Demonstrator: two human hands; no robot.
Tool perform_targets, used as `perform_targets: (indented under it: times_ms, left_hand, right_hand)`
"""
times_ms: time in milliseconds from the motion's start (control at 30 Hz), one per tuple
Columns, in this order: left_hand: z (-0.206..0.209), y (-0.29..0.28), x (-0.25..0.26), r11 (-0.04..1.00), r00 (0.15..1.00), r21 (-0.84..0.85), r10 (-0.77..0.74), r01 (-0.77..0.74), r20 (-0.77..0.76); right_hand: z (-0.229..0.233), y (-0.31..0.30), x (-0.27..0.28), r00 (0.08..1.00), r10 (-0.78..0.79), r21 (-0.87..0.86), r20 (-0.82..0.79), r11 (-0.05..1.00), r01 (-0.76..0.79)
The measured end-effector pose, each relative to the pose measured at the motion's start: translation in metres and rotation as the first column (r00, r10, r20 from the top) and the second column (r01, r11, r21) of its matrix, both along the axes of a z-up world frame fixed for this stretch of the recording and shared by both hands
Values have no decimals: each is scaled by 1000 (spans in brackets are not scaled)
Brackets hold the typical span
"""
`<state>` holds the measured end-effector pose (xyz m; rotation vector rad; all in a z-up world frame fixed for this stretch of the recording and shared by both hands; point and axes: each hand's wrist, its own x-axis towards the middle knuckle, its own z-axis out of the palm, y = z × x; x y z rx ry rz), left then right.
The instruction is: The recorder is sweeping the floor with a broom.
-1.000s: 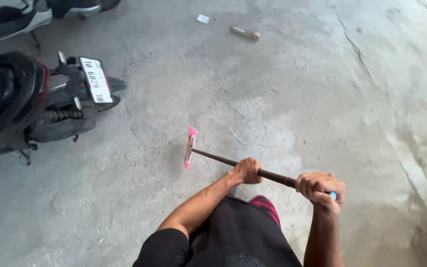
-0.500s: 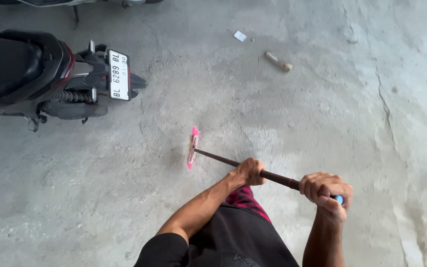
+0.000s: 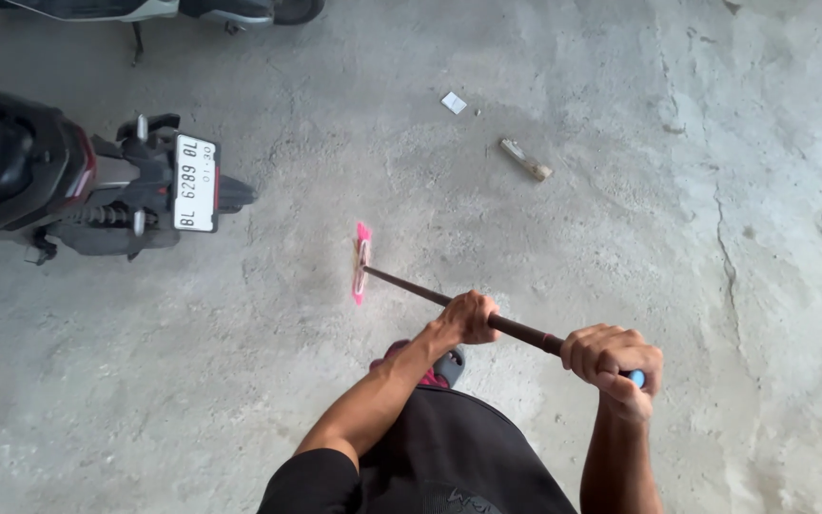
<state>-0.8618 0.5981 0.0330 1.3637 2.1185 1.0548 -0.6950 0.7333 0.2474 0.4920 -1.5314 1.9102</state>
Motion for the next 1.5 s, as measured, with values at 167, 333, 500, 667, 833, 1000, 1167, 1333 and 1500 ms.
perform_targets:
  times_ms: [167, 333, 500, 667, 833, 1000, 1167, 1333, 1500]
  left_hand:
    - [-4, 47, -37, 999, 999, -4, 54, -54, -9]
    - [7, 92, -96, 999, 999, -3, 33, -32, 36]
    - [9, 149, -173, 986, 997, -166, 38, -26, 66]
    - [11, 208, -256, 997, 999, -78, 10, -7, 44]
    - [2, 265, -333, 996, 1000, 91, 16, -14, -20]
    - [9, 316, -408, 998, 999, -51, 43, -42, 7]
    - [-57, 388, -480, 993, 991, 85, 91, -83, -97]
    - [2, 453, -552, 990, 992, -89, 114, -108, 62]
    - [5, 527, -628, 987, 988, -39, 154, -154, -3]
  right_hand:
    - [2, 42, -38, 1000, 5, -2, 16, 1000, -5]
    - [-2, 92, -97, 1000, 17, 3, 17, 1000, -17]
    - [-15, 150, -174, 1000, 24, 3, -10, 1000, -24]
    - [0, 205, -264, 999, 42, 14, -32, 999, -42]
    - [1, 255, -339, 999, 22, -8, -39, 1000, -23]
    - [1, 307, -411, 999, 41, 7, -33, 999, -41]
    - [-8, 379, -485, 997, 71, 4, -38, 997, -71]
    - [-13, 462, -563, 991, 130, 16, -38, 991, -130]
    - [-2, 542, -648, 978, 196, 38, -68, 980, -194]
